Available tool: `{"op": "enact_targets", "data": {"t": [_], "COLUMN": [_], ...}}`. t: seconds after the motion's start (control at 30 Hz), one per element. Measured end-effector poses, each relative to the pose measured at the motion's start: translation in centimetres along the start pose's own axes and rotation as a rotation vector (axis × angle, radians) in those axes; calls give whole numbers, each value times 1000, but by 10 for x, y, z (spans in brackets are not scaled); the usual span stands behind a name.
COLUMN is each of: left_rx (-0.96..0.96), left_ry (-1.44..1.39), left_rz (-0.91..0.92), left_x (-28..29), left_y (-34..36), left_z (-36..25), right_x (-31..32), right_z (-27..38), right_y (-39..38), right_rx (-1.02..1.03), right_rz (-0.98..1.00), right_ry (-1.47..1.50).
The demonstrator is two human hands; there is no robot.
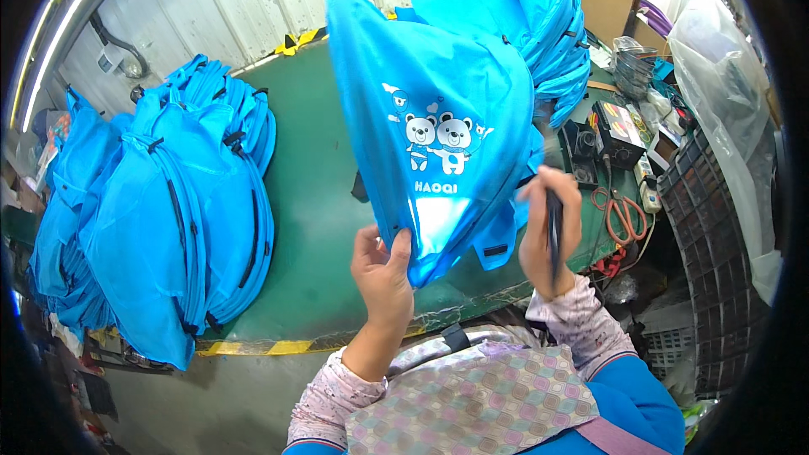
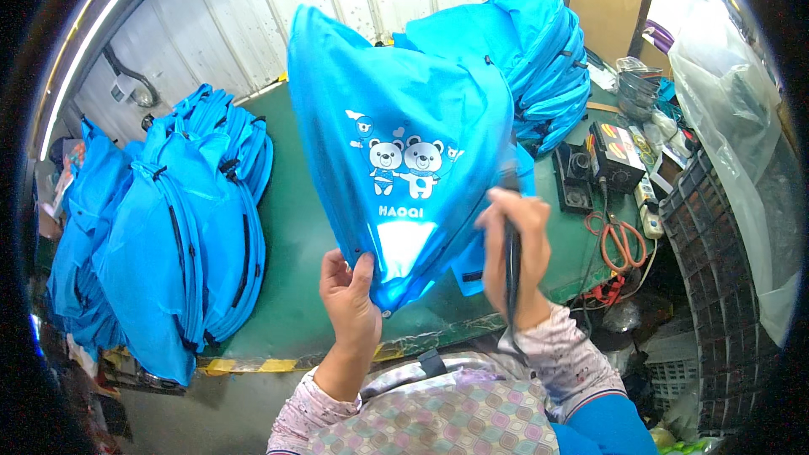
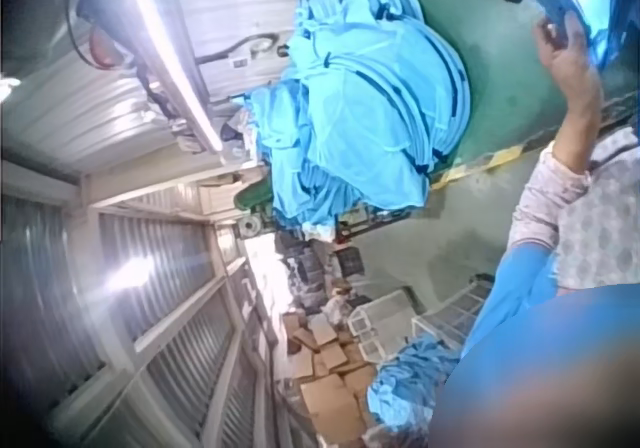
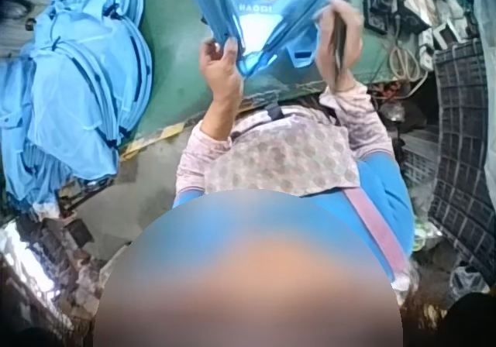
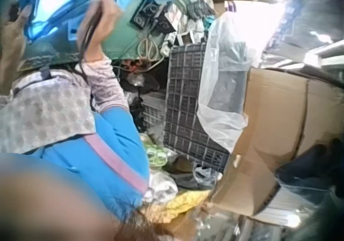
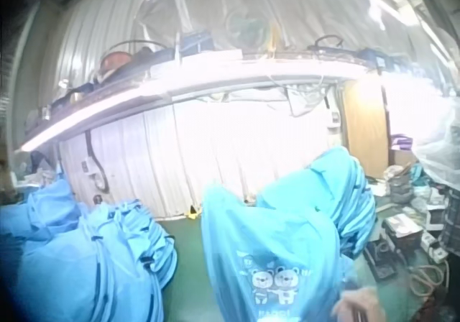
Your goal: The person uses a handheld soldering iron to stitch the seams of blue fabric bags. They pick up each bag, apply the hot tip along the edges, and place the finished bag on a growing stack on the table.
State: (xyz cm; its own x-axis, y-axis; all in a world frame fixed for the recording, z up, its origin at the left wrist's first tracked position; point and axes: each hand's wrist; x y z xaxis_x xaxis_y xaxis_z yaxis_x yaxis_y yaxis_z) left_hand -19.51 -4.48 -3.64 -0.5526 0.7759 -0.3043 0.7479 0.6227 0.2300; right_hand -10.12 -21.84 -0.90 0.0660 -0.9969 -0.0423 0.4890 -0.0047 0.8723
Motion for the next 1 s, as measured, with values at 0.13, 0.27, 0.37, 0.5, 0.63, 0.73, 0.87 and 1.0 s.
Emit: {"op": "enact_targets", "data": {"t": [0.13,0.27,0.37,0.5,0.63,0.73,0.87,1.0], "left_rx": [100,-58,-370,-417,-802,-960,-619,-635], "left_ry": [-178,320,1021,959,985,1033,874,940], "left_rz": [-22,107,394,442,416,442,599,612], "left_x": [-6,-8,-14,-19,-65,-119,-223,-321], "left_y": [-3,-4,-5,10,74,140,216,279], "left_z": [-24,-30,-29,-9,-46,-43,-30,45], "right_x": [14,-9,-41,-56,-30,11,58,79], "right_z": [-76,-75,-54,-42,-66,-101,-132,-140], "right_y": [-4,10,31,62,76,71,61,48], "right_rx": [-133,-204,8,295,389,380,303,204], "right_rz": [-125,-231,-168,5,-60,-247,-316,-295], "right_ry": [-433,-161,-62,359,534,306,135,20]}}
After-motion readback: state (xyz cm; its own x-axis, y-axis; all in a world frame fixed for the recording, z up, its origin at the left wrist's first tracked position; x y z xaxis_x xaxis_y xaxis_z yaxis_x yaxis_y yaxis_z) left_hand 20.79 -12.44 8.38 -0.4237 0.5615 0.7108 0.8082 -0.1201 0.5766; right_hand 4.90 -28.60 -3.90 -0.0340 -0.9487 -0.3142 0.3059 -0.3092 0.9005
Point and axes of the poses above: each hand's wrist, its own y-axis towards the middle knuckle, its own x-axis out of the back of the hand, z = x × y, and after that the axes turned 15 degrees about y, right-handed
